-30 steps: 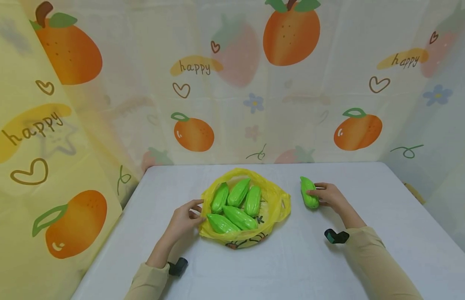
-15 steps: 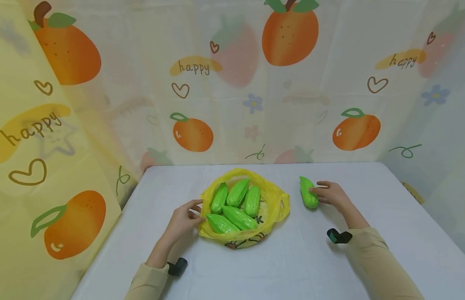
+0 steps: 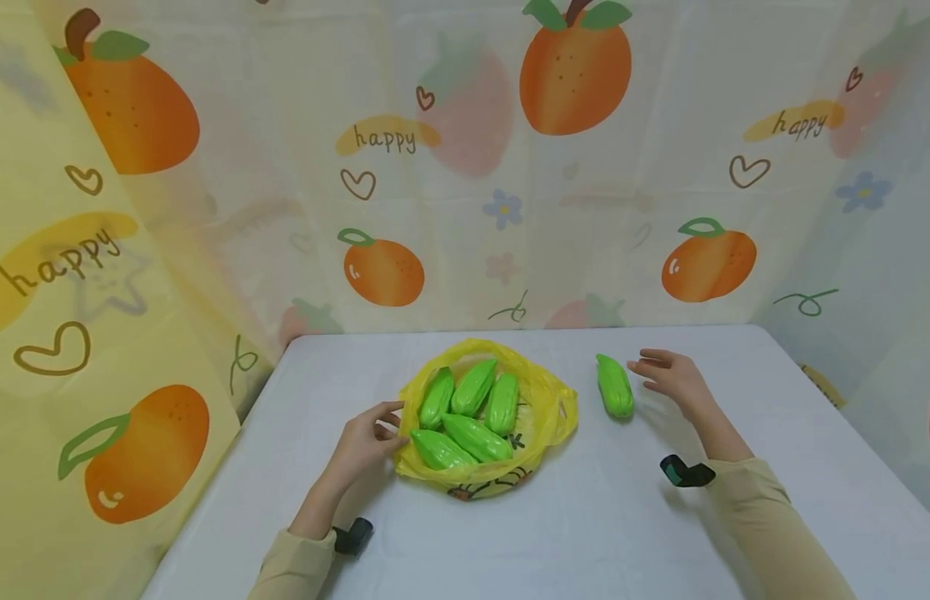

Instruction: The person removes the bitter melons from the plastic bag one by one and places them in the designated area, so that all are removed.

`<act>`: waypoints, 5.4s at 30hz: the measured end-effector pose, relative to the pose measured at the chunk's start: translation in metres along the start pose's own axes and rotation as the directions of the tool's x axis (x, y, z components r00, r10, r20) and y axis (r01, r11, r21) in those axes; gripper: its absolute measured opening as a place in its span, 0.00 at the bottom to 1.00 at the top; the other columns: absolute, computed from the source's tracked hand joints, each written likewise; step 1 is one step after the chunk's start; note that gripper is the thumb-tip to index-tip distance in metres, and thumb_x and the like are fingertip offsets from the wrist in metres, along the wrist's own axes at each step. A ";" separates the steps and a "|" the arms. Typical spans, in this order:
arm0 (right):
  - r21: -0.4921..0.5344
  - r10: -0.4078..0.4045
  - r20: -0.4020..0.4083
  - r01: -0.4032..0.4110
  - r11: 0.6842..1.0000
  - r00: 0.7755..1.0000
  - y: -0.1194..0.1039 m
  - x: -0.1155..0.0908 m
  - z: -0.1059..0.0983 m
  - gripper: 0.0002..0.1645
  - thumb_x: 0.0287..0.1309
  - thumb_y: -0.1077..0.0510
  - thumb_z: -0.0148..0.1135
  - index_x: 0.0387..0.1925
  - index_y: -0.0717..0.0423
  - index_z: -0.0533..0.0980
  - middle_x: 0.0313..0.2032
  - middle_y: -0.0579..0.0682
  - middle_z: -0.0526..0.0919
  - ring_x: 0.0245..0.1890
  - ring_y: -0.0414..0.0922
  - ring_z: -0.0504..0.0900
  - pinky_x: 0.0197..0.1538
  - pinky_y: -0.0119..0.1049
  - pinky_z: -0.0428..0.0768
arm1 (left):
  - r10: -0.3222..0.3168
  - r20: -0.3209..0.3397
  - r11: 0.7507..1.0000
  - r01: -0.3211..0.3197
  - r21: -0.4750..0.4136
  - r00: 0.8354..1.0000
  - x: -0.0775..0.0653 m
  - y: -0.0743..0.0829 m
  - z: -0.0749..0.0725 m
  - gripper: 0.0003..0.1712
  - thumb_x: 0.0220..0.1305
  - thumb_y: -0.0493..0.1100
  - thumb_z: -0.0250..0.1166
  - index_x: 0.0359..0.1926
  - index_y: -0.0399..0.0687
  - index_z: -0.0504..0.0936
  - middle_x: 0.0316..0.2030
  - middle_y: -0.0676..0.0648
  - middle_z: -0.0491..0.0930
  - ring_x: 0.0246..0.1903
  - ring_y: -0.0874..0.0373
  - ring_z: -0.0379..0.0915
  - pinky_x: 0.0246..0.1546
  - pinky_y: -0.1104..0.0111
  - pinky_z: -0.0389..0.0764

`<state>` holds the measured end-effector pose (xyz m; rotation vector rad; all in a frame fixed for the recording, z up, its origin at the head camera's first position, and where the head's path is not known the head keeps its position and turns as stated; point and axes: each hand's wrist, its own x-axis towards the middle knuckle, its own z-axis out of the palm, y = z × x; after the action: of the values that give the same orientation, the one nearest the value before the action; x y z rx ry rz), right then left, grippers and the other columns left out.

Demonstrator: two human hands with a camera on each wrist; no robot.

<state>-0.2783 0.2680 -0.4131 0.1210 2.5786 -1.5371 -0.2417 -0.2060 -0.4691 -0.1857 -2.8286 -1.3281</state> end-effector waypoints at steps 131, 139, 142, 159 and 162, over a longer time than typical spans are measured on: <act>-0.141 0.033 0.129 -0.014 0.990 0.991 -0.055 0.021 0.176 0.43 0.50 0.48 0.70 0.60 0.70 0.67 0.57 0.66 0.74 0.51 0.56 0.79 0.50 0.43 0.81 | -0.010 -0.030 0.999 0.009 -0.043 0.999 -0.002 -0.004 0.002 0.28 0.52 0.35 0.71 0.56 0.48 0.78 0.40 0.46 0.80 0.32 0.58 0.81 0.31 0.70 0.82; -0.062 0.051 0.143 -0.043 0.997 0.988 -0.054 0.019 0.173 0.41 0.51 0.54 0.69 0.62 0.68 0.65 0.58 0.67 0.72 0.49 0.57 0.80 0.42 0.41 0.84 | -0.004 -0.028 0.999 0.004 -0.031 1.000 -0.002 -0.003 0.001 0.28 0.52 0.36 0.71 0.56 0.48 0.77 0.40 0.46 0.80 0.32 0.58 0.80 0.31 0.69 0.82; -0.048 0.049 0.141 -0.042 0.998 0.989 -0.055 0.017 0.171 0.40 0.51 0.55 0.69 0.62 0.68 0.66 0.58 0.67 0.72 0.49 0.57 0.80 0.40 0.40 0.84 | -0.003 -0.030 0.999 0.002 -0.034 1.000 -0.002 -0.003 0.001 0.28 0.52 0.36 0.71 0.56 0.48 0.78 0.40 0.45 0.80 0.32 0.58 0.80 0.31 0.69 0.82; 0.073 0.065 0.137 -0.076 0.994 0.988 -0.056 0.010 0.154 0.39 0.51 0.57 0.69 0.63 0.66 0.66 0.55 0.67 0.75 0.45 0.54 0.83 0.41 0.40 0.84 | -0.003 -0.030 0.999 0.002 -0.042 1.000 -0.002 -0.002 -0.001 0.28 0.51 0.35 0.71 0.56 0.47 0.78 0.39 0.45 0.81 0.32 0.58 0.81 0.31 0.69 0.82; 0.074 0.060 0.131 -0.070 0.995 0.990 -0.056 0.009 0.151 0.39 0.51 0.57 0.69 0.63 0.66 0.66 0.56 0.67 0.74 0.48 0.55 0.82 0.42 0.40 0.84 | -0.008 -0.032 0.999 0.007 -0.041 0.999 -0.002 -0.001 -0.001 0.28 0.51 0.35 0.71 0.56 0.47 0.78 0.39 0.45 0.81 0.32 0.58 0.81 0.32 0.69 0.82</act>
<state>-0.2831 0.1086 -0.4365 0.1093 2.3926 -1.5695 -0.2393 -0.2075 -0.4692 -0.1528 -2.7797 -1.3786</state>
